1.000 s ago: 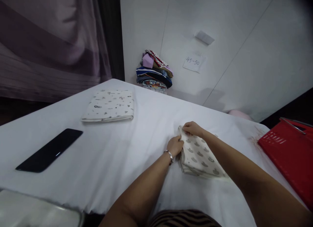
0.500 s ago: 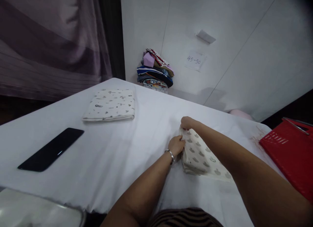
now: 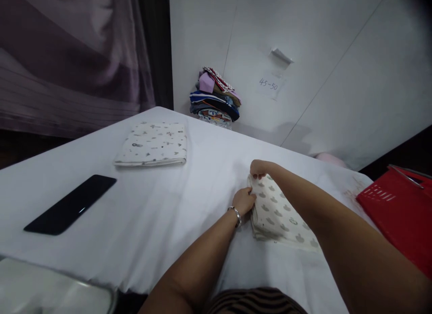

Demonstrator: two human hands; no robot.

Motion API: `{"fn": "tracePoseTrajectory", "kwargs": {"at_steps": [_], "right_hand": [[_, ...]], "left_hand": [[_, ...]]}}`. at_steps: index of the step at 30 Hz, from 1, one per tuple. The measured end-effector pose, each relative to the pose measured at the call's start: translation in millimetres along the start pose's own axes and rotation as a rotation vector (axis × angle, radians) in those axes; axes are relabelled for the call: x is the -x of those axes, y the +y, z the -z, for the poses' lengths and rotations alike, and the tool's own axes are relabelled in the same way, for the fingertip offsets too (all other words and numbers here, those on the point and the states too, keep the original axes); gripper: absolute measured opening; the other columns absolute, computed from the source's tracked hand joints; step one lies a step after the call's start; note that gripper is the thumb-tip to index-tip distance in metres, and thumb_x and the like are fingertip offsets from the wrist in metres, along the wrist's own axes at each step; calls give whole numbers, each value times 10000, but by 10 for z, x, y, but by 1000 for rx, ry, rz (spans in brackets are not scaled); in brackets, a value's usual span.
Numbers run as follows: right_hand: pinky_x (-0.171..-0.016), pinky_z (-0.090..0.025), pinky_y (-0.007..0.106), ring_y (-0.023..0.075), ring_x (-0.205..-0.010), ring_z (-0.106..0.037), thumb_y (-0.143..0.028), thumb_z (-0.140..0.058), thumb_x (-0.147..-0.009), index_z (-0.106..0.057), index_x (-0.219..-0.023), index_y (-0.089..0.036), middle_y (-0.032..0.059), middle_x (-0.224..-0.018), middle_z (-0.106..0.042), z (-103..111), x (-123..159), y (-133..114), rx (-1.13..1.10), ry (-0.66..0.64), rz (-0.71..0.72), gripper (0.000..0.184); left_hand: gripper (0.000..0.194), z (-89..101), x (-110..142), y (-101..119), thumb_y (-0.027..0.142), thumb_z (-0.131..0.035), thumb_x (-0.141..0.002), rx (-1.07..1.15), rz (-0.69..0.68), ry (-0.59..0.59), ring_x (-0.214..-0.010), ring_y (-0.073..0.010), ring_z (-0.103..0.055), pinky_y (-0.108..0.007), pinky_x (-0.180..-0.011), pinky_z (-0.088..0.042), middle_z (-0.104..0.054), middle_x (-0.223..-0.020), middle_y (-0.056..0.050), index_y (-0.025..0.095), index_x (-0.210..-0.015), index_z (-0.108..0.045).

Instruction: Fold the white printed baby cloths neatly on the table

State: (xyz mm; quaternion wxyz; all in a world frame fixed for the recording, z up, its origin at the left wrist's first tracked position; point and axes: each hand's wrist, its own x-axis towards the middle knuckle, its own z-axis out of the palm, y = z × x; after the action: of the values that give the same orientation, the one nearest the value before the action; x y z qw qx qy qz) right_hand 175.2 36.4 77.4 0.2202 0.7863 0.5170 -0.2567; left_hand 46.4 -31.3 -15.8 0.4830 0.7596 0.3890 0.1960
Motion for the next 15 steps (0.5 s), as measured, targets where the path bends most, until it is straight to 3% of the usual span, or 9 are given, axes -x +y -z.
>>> {"fn": "tracePoseTrajectory", "kwargs": {"at_steps": [9,15], "right_hand": [[-608,-482,281,197,-634,-637,-112,-612,-665,-689,-722,-57,95,-601,-650,-5,-37,-137,174,64,-3,111],[-728,-496,349,296,-925,-628,-122,-680,-591,-692,-892,-110,163,-903,-686,-61,-69,-281,262,226,41,301]], "left_hand": [[237,8,14,-4,208,-481,-719,-7,-25,14,-738,-185,-596,-256,-634,-391,-692,-822,-64,181,-851,-675],[237,-7,4,-24,214,-480,-732,9,-40,12,-739,-191,-601,-263,-638,-403,-700,-828,-65,180,-849,-683]]}}
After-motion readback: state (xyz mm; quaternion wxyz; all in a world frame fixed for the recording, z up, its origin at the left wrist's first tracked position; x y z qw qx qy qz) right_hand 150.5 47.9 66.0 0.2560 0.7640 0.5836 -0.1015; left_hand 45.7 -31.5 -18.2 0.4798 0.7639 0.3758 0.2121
